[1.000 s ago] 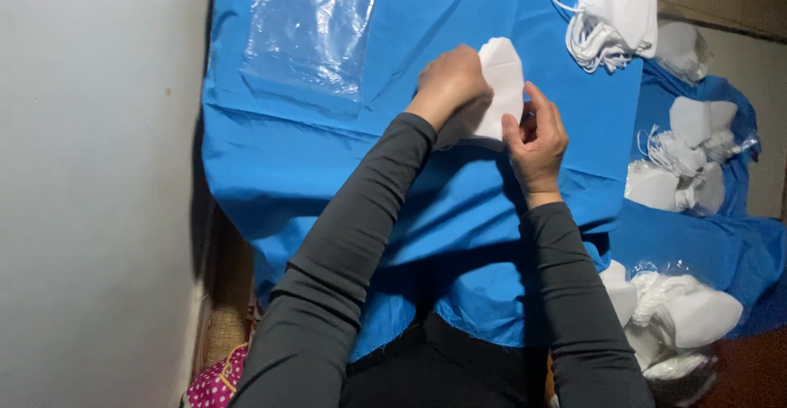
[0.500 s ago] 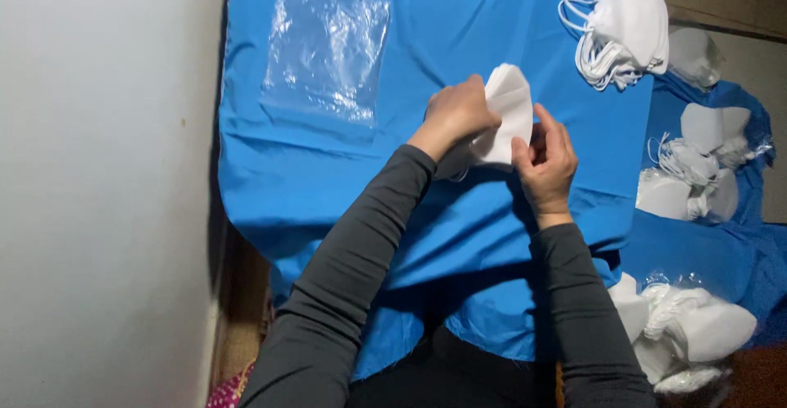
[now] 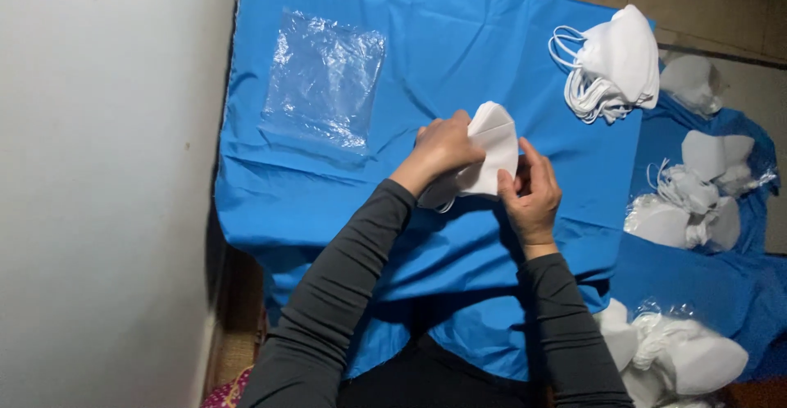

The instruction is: Inspecting and packaging face masks into plastic bags

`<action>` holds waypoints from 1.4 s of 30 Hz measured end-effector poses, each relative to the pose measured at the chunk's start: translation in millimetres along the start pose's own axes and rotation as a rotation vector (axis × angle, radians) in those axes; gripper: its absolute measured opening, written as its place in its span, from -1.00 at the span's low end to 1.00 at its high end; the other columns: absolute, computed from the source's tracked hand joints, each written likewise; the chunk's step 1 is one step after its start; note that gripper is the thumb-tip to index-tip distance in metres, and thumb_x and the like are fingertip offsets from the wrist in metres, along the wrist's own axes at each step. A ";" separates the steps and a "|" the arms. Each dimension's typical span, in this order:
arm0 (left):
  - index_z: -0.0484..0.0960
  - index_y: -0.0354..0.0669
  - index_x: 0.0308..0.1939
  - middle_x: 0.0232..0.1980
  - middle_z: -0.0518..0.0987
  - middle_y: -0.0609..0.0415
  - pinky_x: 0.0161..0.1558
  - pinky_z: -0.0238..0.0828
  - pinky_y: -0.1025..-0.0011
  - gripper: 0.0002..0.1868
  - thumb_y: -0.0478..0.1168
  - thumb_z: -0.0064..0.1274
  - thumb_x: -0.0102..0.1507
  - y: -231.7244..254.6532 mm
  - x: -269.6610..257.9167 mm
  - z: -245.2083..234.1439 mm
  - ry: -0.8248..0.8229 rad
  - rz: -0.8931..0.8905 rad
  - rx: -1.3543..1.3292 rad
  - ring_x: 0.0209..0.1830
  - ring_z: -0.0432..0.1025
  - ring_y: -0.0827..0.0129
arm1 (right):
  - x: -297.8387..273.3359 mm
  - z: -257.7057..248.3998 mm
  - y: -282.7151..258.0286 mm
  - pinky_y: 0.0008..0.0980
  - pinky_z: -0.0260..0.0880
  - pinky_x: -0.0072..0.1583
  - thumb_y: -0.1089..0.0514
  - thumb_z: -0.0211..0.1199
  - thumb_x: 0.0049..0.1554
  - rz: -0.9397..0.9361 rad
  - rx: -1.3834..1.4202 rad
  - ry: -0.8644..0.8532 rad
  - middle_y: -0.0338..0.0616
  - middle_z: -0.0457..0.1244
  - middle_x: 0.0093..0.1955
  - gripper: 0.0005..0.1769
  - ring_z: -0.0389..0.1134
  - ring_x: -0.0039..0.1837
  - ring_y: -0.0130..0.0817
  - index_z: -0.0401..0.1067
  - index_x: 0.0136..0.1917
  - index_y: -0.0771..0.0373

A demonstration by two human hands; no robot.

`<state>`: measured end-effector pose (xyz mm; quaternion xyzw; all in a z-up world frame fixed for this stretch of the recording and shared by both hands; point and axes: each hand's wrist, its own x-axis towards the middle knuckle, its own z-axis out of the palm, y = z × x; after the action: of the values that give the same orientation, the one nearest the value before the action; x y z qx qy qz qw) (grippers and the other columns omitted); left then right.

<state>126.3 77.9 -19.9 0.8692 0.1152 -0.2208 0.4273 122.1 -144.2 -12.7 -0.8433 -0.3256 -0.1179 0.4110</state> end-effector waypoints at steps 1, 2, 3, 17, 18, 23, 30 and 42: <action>0.45 -0.18 0.20 0.16 0.64 -0.23 0.24 0.28 -0.15 -0.10 0.44 0.15 0.07 0.8 0.5 -0.7 0.005 0.005 0.000 0.32 0.41 -0.16 | 0.4 -1.2 0.2 -0.35 0.28 -0.34 0.07 0.38 0.22 0.017 0.010 0.004 -0.07 0.30 -0.04 -0.40 0.31 -0.32 -0.30 0.40 0.46 0.34; 0.47 -0.19 0.19 0.15 0.64 -0.24 0.23 0.28 -0.14 -0.09 0.45 0.16 0.06 1.7 1.2 -1.3 0.010 0.010 -0.001 0.32 0.42 -0.16 | 0.8 -2.4 0.7 -0.36 0.29 -0.33 0.10 0.38 0.20 0.033 0.020 0.008 -0.09 0.30 -0.04 -0.38 0.31 -0.32 -0.31 0.38 0.47 0.32; 0.47 -0.19 0.19 0.15 0.64 -0.24 0.23 0.28 -0.14 -0.09 0.45 0.16 0.06 3.7 -1.8 -4.4 0.018 0.016 -0.004 0.32 0.42 -0.16 | 1.5 -3.1 -0.3 -0.36 0.29 -0.33 0.10 0.38 0.20 0.024 0.016 0.009 -0.09 0.30 -0.04 -0.38 0.31 -0.32 -0.31 0.38 0.47 0.32; 0.53 -0.22 0.08 0.01 0.64 -0.41 0.17 0.33 -0.20 -0.34 0.17 0.22 0.09 22.8 -30.9 -23.7 0.058 0.046 -0.078 0.19 0.47 -0.31 | 9.5 -10.8 -1.5 -0.39 0.33 -0.34 0.09 0.34 0.21 0.100 0.037 -0.033 -0.15 0.25 -0.12 -0.44 0.31 -0.34 -0.33 0.38 0.43 0.29; 0.53 -0.22 0.08 0.01 0.64 -0.41 0.17 0.33 -0.20 -0.34 0.17 0.22 0.09 19.7 -27.1 -18.6 0.058 0.047 -0.080 0.19 0.47 -0.31 | 7.3 -11.8 1.1 -0.39 0.33 -0.34 0.09 0.34 0.21 0.099 0.036 -0.033 -0.15 0.25 -0.12 -0.44 0.31 -0.34 -0.33 0.38 0.43 0.29; 0.51 -0.19 0.06 0.00 0.65 -0.36 0.11 0.41 -0.19 -0.32 0.19 0.29 0.06 5.0 -26.3 -9.2 0.111 0.110 -0.148 0.15 0.50 -0.29 | -1.3 -7.7 4.7 -0.39 0.33 -0.34 0.07 0.39 0.20 0.085 0.046 0.003 -0.09 0.28 -0.04 -0.36 0.35 -0.27 -0.31 0.33 0.47 0.33; 0.34 -0.03 0.11 -0.02 0.65 -0.11 0.05 0.40 -0.10 -0.37 -0.11 0.31 0.04 34.6 -80.7 -8.1 0.304 0.277 0.033 0.12 0.54 -0.12 | -5.3 -6.4 0.0 -0.31 0.34 0.29 0.14 0.38 0.18 0.196 0.523 -0.065 0.08 0.12 0.54 0.07 0.26 0.36 -0.24 -0.24 0.71 0.25; 0.50 -0.05 0.04 -0.32 0.35 0.18 -0.10 0.31 0.29 -0.79 -0.19 -0.09 0.34 37.6 -107.5 30.3 0.970 0.562 0.494 -0.24 0.44 0.23 | -17.0 20.6 -25.8 -0.32 0.40 0.27 -0.12 0.41 0.17 0.317 0.604 0.029 -0.04 0.32 0.23 -0.21 0.31 0.24 -0.42 0.25 0.54 0.18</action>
<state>38.0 29.7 41.7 0.9411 0.0083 0.3011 0.1538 91.1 -124.4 -17.8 -0.7219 -0.2046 0.0373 0.6600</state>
